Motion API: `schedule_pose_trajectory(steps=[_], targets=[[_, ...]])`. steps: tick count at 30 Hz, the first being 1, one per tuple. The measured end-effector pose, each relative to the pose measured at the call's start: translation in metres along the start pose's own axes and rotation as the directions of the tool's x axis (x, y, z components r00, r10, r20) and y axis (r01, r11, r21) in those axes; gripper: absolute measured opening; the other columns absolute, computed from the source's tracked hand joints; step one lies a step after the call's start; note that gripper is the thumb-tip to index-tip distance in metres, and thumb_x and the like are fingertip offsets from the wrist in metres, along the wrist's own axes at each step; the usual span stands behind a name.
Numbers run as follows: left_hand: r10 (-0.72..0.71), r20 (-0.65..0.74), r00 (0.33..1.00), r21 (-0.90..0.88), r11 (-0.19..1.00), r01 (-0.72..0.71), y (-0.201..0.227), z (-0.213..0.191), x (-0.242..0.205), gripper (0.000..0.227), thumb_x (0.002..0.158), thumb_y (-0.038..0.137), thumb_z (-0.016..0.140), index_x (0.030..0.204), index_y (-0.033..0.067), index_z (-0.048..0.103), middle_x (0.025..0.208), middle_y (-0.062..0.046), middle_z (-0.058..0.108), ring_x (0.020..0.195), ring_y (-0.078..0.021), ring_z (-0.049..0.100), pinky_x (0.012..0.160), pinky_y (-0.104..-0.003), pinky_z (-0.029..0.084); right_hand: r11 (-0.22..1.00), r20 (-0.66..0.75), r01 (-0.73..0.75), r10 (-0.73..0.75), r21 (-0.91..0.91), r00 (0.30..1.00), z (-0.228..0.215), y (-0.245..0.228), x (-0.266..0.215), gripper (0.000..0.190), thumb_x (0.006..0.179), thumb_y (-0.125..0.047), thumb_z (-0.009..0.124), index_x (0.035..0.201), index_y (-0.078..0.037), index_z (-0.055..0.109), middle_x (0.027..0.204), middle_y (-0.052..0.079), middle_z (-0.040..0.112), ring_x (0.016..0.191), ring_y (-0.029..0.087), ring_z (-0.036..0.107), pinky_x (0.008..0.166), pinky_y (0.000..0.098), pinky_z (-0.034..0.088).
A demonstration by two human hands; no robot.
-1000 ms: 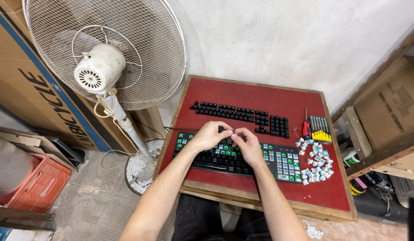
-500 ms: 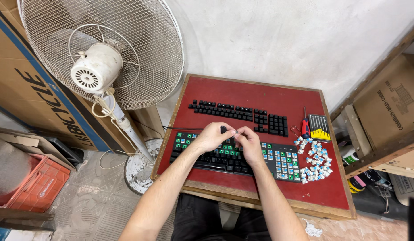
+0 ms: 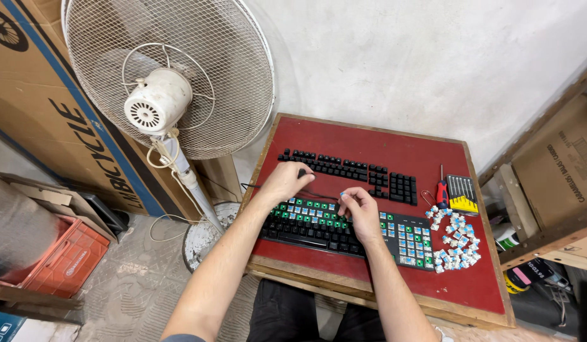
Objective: The person uses a keycap puller to remove black keycaps from a mechanical keyboard and places them on the table. They then press down on the remaining keycaps to ensure they are seated properly.
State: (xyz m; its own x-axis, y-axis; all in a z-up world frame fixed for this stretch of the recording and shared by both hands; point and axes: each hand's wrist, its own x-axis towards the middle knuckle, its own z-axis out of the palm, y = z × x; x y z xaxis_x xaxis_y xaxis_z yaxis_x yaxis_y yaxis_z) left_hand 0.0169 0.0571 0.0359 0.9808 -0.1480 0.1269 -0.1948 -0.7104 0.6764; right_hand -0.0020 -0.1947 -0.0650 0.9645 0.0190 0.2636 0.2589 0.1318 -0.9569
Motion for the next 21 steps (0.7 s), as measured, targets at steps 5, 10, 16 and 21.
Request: schedule_pose_trajectory(steps=[5,10,16,21], targets=[[-0.069,-0.032,0.997,0.350,0.934,0.076,-0.086,0.003,0.033,0.030,0.104,0.037,0.079,0.131,0.0271,0.085,0.124,-0.007,0.081,0.117,-0.0349,0.081,0.098,-0.049,0.067,0.998,0.043,-0.018,0.020,-0.056,0.999,-0.006,0.022,0.004,0.009,0.105,-0.009,0.074,0.107,-0.001,0.078,0.084,0.018,0.079,0.064,0.019,0.075,0.057,0.0272,0.053],[-0.179,-0.045,0.983,0.424,0.887,0.181,-0.130,0.011,0.054,0.027,0.107,0.039,0.076,0.133,0.0352,0.083,0.133,-0.005,0.074,0.125,-0.0388,0.078,0.105,-0.054,0.066,0.994,0.078,-0.036,0.043,-0.100,0.996,-0.005,0.015,0.004,0.011,0.105,-0.009,0.075,0.107,0.001,0.080,0.088,0.019,0.080,0.064,0.019,0.076,0.057,0.0272,0.055],[-0.246,-0.067,0.967,0.400,0.881,0.251,-0.154,0.015,0.073,0.031,0.105,0.038,0.079,0.137,0.0348,0.079,0.133,-0.004,0.076,0.126,-0.0366,0.078,0.105,-0.054,0.066,0.994,0.088,-0.045,0.054,-0.099,0.995,-0.008,0.020,0.007,0.011,0.105,-0.007,0.076,0.108,0.003,0.080,0.088,0.018,0.078,0.065,0.020,0.076,0.059,0.0276,0.055],[-0.300,-0.100,0.949,0.313,0.896,0.316,-0.129,0.006,0.069,0.020,0.107,0.031,0.076,0.125,0.0227,0.073,0.129,-0.009,0.077,0.127,-0.0399,0.078,0.107,-0.056,0.064,0.995,0.099,-0.043,0.053,-0.094,0.994,-0.010,0.021,0.005,0.011,0.105,-0.006,0.077,0.108,0.003,0.080,0.088,0.016,0.077,0.065,0.020,0.077,0.059,0.0271,0.056]])
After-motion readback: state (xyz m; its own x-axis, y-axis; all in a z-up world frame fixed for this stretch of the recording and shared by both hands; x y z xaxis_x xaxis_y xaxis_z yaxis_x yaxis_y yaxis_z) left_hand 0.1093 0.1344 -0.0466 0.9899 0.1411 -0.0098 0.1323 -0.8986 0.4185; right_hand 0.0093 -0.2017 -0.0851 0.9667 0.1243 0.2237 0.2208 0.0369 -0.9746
